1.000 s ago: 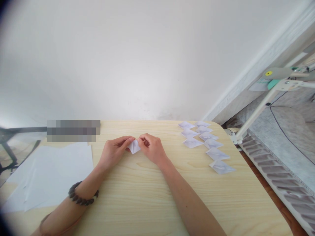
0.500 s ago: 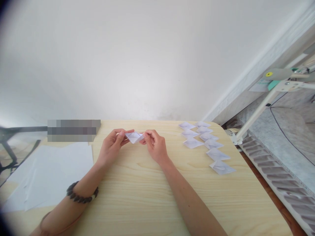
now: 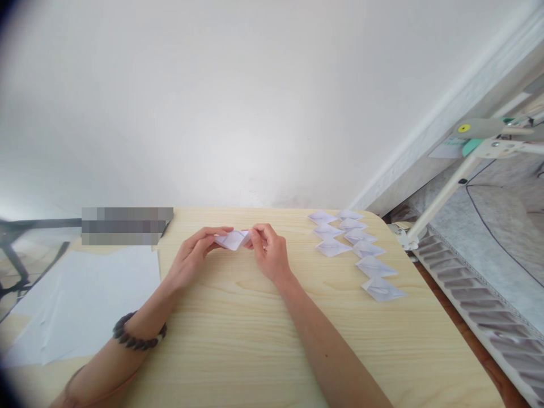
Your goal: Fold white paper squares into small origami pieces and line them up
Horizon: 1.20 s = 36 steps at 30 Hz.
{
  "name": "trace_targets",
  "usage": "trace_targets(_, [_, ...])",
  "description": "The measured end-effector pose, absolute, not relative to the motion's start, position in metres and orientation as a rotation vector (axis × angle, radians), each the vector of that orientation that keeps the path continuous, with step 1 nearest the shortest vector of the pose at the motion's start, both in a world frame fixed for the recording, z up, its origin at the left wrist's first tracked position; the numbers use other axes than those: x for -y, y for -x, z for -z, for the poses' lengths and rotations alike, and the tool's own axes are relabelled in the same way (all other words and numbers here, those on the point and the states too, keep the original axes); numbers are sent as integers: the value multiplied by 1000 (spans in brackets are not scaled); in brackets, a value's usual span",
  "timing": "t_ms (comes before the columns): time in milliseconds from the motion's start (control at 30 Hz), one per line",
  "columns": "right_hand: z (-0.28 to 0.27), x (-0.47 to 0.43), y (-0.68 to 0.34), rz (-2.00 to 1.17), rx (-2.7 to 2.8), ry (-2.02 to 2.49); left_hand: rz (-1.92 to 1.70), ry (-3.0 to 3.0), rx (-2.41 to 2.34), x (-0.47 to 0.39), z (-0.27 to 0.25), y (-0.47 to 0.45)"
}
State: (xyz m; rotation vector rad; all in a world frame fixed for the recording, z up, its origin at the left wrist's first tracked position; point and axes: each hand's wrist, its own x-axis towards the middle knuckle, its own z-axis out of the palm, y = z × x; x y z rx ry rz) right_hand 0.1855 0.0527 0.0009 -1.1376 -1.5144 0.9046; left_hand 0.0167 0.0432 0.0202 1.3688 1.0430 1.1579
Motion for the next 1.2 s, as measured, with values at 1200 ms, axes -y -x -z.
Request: trace_targets(1200, [2, -57, -198, -851, 1883, 1071, -1001, -1788, -1245, -46, -9, -4])
